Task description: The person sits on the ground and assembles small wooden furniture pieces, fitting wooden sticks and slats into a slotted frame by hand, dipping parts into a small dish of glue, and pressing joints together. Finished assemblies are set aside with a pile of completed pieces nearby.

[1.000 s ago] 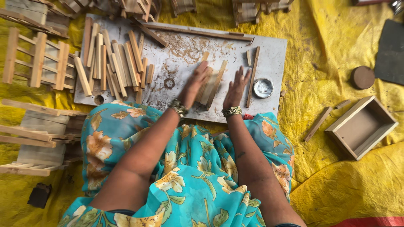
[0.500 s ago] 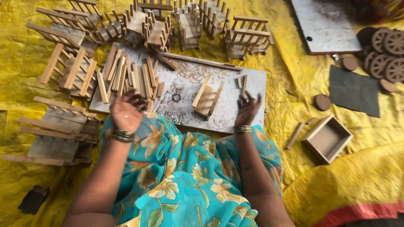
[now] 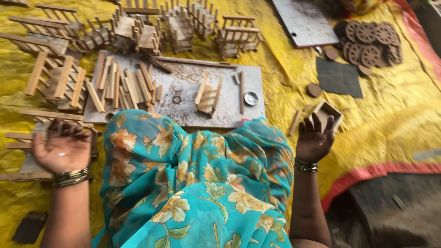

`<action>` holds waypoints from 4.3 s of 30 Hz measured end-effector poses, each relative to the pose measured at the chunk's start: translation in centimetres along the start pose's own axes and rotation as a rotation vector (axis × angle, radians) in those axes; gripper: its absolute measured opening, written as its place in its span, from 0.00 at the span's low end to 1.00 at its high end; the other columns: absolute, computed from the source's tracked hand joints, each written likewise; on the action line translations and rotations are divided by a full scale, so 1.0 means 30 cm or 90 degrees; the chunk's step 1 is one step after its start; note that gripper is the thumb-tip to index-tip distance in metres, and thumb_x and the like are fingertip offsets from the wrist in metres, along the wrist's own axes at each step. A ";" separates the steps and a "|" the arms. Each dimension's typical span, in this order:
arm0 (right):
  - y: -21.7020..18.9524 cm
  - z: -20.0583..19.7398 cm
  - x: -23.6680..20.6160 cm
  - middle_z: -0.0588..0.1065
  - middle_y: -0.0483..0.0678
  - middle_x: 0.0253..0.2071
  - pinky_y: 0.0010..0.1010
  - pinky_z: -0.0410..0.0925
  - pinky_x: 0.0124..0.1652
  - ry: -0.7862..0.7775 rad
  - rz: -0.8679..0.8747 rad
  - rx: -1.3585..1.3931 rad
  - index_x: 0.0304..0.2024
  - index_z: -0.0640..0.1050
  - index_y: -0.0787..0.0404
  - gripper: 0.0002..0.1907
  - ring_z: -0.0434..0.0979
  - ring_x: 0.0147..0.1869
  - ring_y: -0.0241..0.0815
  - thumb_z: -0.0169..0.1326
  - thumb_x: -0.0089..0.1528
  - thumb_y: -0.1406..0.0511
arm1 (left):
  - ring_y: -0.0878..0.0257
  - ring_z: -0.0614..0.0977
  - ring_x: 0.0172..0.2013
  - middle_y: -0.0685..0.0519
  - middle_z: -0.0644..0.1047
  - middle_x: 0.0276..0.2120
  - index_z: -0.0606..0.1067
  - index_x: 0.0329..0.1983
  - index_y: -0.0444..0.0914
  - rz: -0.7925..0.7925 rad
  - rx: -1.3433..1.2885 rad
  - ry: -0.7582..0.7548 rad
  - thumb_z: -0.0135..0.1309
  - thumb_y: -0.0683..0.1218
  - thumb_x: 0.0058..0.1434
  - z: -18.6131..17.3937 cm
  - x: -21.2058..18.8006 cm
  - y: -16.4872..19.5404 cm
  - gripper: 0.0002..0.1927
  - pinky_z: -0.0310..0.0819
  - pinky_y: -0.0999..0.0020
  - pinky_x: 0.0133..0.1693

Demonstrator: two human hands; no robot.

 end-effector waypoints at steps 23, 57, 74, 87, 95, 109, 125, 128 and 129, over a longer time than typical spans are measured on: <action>-0.272 0.421 -0.081 0.76 0.40 0.62 0.25 0.66 0.63 -0.124 0.118 0.161 0.64 0.73 0.53 0.23 0.74 0.60 0.36 0.48 0.76 0.48 | 0.53 0.75 0.43 0.48 0.77 0.48 0.73 0.61 0.38 0.108 -0.070 -0.092 0.36 0.64 0.81 0.119 -0.448 0.460 0.28 0.66 0.62 0.45; 0.926 0.745 -0.491 0.77 0.52 0.58 0.34 0.72 0.54 -0.624 0.651 -0.560 0.70 0.65 0.53 0.21 0.78 0.54 0.46 0.45 0.78 0.54 | 0.59 0.83 0.32 0.50 0.81 0.33 0.77 0.51 0.35 0.007 0.001 -0.034 0.48 0.52 0.73 0.436 -0.192 0.139 0.17 0.79 0.59 0.35; 0.738 0.403 0.432 0.81 0.60 0.49 0.36 0.75 0.41 -0.004 0.418 -0.241 0.57 0.67 0.58 0.15 0.83 0.41 0.48 0.40 0.74 0.56 | 0.60 0.80 0.49 0.52 0.81 0.46 0.74 0.57 0.34 -0.357 0.675 -0.845 0.49 0.49 0.72 0.864 0.066 -0.982 0.17 0.74 0.64 0.53; 1.239 0.011 0.223 0.73 0.55 0.66 0.36 0.75 0.48 0.065 0.535 -0.423 0.71 0.60 0.55 0.40 0.77 0.62 0.48 0.41 0.56 0.80 | 0.66 0.82 0.25 0.52 0.82 0.32 0.80 0.41 0.35 -0.360 0.750 -0.044 0.57 0.50 0.66 0.290 0.656 -1.271 0.12 0.76 0.70 0.26; 1.272 -0.057 0.211 0.67 0.55 0.71 0.32 0.72 0.50 0.092 0.484 -0.330 0.76 0.51 0.52 0.46 0.72 0.66 0.47 0.45 0.57 0.80 | 0.62 0.84 0.32 0.46 0.84 0.36 0.82 0.45 0.33 -0.422 0.920 -0.164 0.62 0.45 0.63 0.243 0.730 -1.431 0.11 0.75 0.65 0.34; 1.297 -0.040 0.145 0.67 0.55 0.72 0.29 0.72 0.52 0.085 0.525 -0.297 0.75 0.50 0.54 0.52 0.73 0.67 0.46 0.37 0.47 0.83 | 0.57 0.85 0.42 0.47 0.84 0.40 0.80 0.44 0.34 -0.280 1.017 -0.162 0.64 0.43 0.58 0.199 0.688 -1.434 0.13 0.78 0.62 0.47; 1.285 -0.086 0.125 0.69 0.55 0.68 0.38 0.74 0.52 0.107 0.564 -0.321 0.74 0.52 0.51 0.51 0.76 0.62 0.50 0.35 0.47 0.81 | 0.58 0.81 0.51 0.46 0.79 0.51 0.74 0.56 0.30 -0.405 0.784 -0.184 0.68 0.35 0.53 0.205 0.640 -1.492 0.27 0.76 0.63 0.53; 1.280 -0.090 0.124 0.70 0.56 0.67 0.37 0.73 0.52 0.101 0.561 -0.350 0.75 0.52 0.51 0.50 0.76 0.61 0.49 0.36 0.49 0.81 | 0.57 0.83 0.49 0.46 0.82 0.49 0.73 0.57 0.32 -0.516 0.625 -0.147 0.65 0.34 0.55 0.189 0.605 -1.521 0.26 0.81 0.59 0.49; 1.278 -0.091 0.126 0.70 0.56 0.67 0.37 0.72 0.52 0.096 0.559 -0.367 0.75 0.53 0.51 0.50 0.76 0.61 0.48 0.36 0.50 0.80 | 0.57 0.83 0.49 0.46 0.82 0.48 0.70 0.59 0.34 -0.562 0.597 -0.121 0.64 0.34 0.55 0.174 0.588 -1.528 0.28 0.81 0.58 0.48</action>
Point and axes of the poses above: each hand's wrist, its own x-axis towards the middle knuckle, its own z-axis out of the palm, y = z × x, the point moved 9 cm from there along x, towards the middle knuckle
